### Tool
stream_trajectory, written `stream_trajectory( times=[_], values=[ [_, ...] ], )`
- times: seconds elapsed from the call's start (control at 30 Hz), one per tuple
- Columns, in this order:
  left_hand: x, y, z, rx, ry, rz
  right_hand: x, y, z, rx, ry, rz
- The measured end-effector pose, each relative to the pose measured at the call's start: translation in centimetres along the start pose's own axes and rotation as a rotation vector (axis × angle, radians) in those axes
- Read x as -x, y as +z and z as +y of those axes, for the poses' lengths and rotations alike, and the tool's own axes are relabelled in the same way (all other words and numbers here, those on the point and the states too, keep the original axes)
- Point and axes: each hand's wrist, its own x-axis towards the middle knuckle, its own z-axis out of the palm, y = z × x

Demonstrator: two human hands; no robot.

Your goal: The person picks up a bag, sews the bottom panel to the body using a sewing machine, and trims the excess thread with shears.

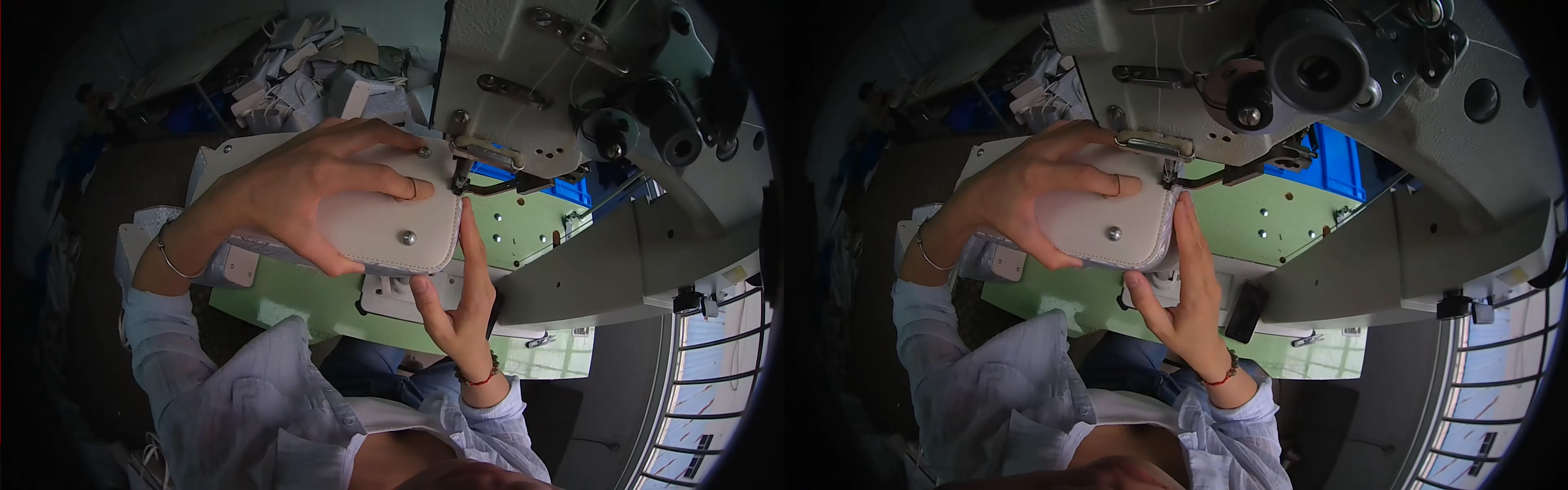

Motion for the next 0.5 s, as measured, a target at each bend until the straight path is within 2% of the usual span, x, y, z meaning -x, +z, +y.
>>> stream_trajectory(
  times=[0.5],
  values=[
    [-0.26,0.23,0.37,-0.021,-0.017,-0.032,0.05,-0.19,0.71,-0.016,-0.002,-0.009]
  ],
)
